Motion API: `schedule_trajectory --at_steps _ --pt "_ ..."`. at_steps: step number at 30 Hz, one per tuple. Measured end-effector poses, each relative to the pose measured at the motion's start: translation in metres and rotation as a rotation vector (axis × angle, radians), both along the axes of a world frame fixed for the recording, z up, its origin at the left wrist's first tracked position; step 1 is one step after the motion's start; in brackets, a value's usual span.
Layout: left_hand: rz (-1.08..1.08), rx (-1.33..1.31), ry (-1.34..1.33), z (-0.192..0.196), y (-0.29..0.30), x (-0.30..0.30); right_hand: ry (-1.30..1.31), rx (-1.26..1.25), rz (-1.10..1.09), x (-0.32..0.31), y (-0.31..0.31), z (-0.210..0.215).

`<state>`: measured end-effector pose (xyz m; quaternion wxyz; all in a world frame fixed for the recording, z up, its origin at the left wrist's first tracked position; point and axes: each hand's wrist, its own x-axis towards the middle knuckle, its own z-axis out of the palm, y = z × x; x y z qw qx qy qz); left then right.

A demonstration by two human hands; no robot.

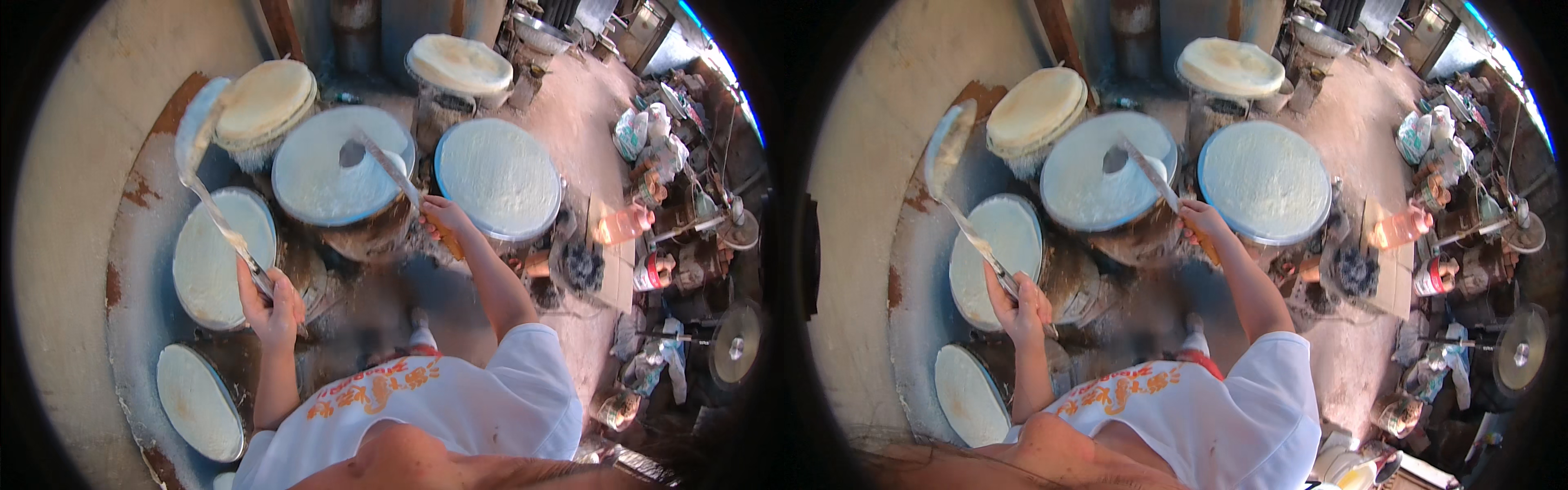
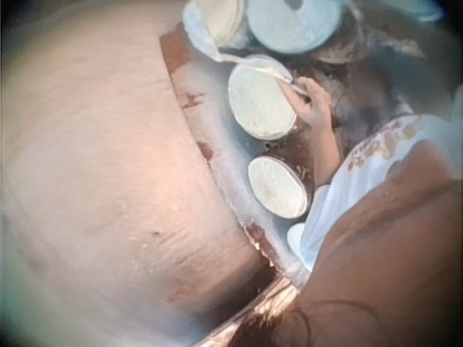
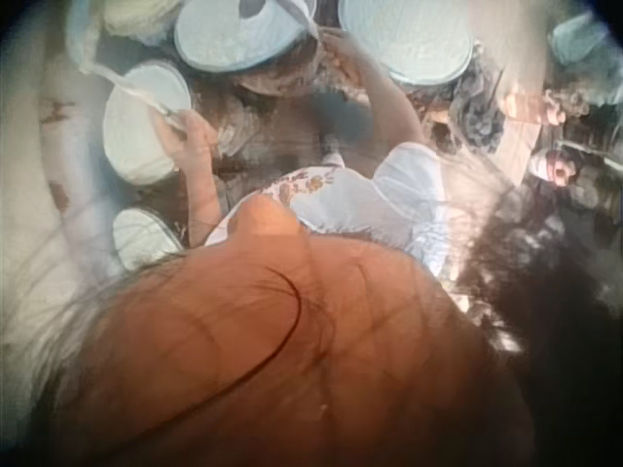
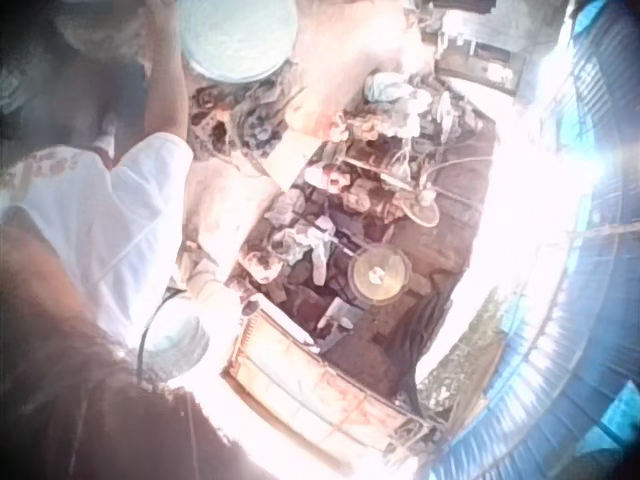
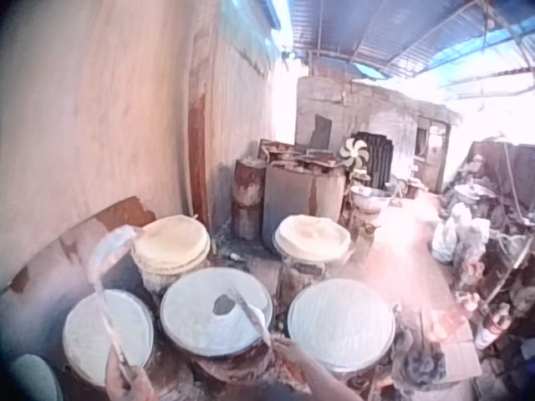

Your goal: The person pours thin batter onto multiple heated round hotplates using a ladle, spreads it into a thin circle with a stick, and peels off the cooked wrappers by hand.

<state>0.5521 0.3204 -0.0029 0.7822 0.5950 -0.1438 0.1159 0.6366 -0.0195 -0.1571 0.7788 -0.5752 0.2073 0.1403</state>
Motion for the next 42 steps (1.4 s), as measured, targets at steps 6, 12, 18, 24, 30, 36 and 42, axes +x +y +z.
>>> schedule_trajectory --at_steps 6,12,18,24,30,36,42 --pt "0.022 0.11 0.077 -0.005 -0.067 0.039 -0.159 -0.183 0.281 0.022 -0.014 -0.015" --pt "-0.015 0.112 0.137 -0.023 -0.1 0.06 0.001 -0.302 0.192 0.009 -0.067 0.006" --pt "0.013 0.176 0.135 -0.019 -0.143 0.075 -0.531 -0.891 0.011 0.172 -0.078 -0.02" --pt "0.072 0.263 0.3 -0.021 -0.135 0.092 -0.262 -1.037 0.11 0.101 -0.035 0.04" --pt "-0.087 0.109 0.494 0.004 -0.17 0.137 -0.241 -1.084 0.318 0.092 0.009 0.039" --pt "-0.102 -0.084 0.596 0.033 -0.141 0.133 0.016 -0.759 -0.064 0.079 -0.056 0.054" --pt "-0.158 -0.306 0.638 0.013 -0.118 0.134 -0.601 -1.136 0.356 0.069 -0.03 0.013"
